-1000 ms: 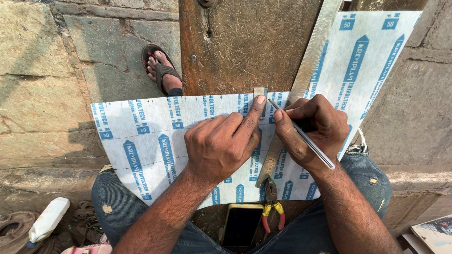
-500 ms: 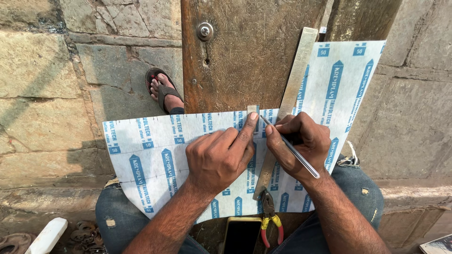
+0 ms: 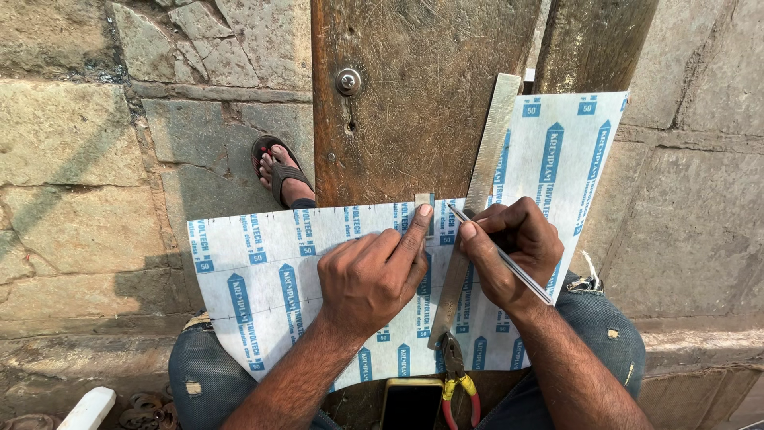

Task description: The person uses a metal ruler and a white marker to draw straight lines on a branded protective sheet placed on their lap. They repeatedly reposition the ruler and mark multiple parallel lines across the sheet.

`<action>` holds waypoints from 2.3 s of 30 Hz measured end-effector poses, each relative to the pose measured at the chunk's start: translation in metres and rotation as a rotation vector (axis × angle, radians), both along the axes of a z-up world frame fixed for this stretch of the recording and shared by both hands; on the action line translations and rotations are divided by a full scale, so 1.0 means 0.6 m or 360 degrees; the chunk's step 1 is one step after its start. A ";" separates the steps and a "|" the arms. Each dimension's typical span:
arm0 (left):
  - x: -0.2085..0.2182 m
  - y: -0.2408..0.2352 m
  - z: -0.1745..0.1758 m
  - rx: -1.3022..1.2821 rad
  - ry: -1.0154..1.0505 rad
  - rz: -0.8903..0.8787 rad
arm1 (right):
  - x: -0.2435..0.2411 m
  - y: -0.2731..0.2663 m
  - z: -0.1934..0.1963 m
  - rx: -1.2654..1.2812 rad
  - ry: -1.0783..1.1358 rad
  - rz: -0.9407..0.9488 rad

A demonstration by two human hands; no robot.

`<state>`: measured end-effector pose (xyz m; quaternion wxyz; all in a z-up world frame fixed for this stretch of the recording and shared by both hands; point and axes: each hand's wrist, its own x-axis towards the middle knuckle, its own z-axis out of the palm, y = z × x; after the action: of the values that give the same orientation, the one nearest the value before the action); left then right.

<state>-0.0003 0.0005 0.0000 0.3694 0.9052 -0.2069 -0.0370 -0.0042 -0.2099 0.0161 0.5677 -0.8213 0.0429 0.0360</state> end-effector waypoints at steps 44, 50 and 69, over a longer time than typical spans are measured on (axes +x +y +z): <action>-0.258 0.006 0.011 0.0278 -0.0100 0.0091 | -0.190 0.029 0.090 -0.1313 0.0170 0.0810; -0.234 0.002 0.002 0.0287 0.0095 0.0046 | -0.180 0.031 0.076 -0.1438 0.0169 0.0734; -0.222 0.000 0.003 0.0293 0.0164 0.0081 | -0.172 0.032 0.061 -0.1505 0.0062 0.0706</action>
<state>-0.1337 0.0003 0.0020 0.2956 0.9372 -0.1601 -0.0931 -0.1073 -0.1910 0.0525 0.1126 -0.9765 -0.1101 0.1474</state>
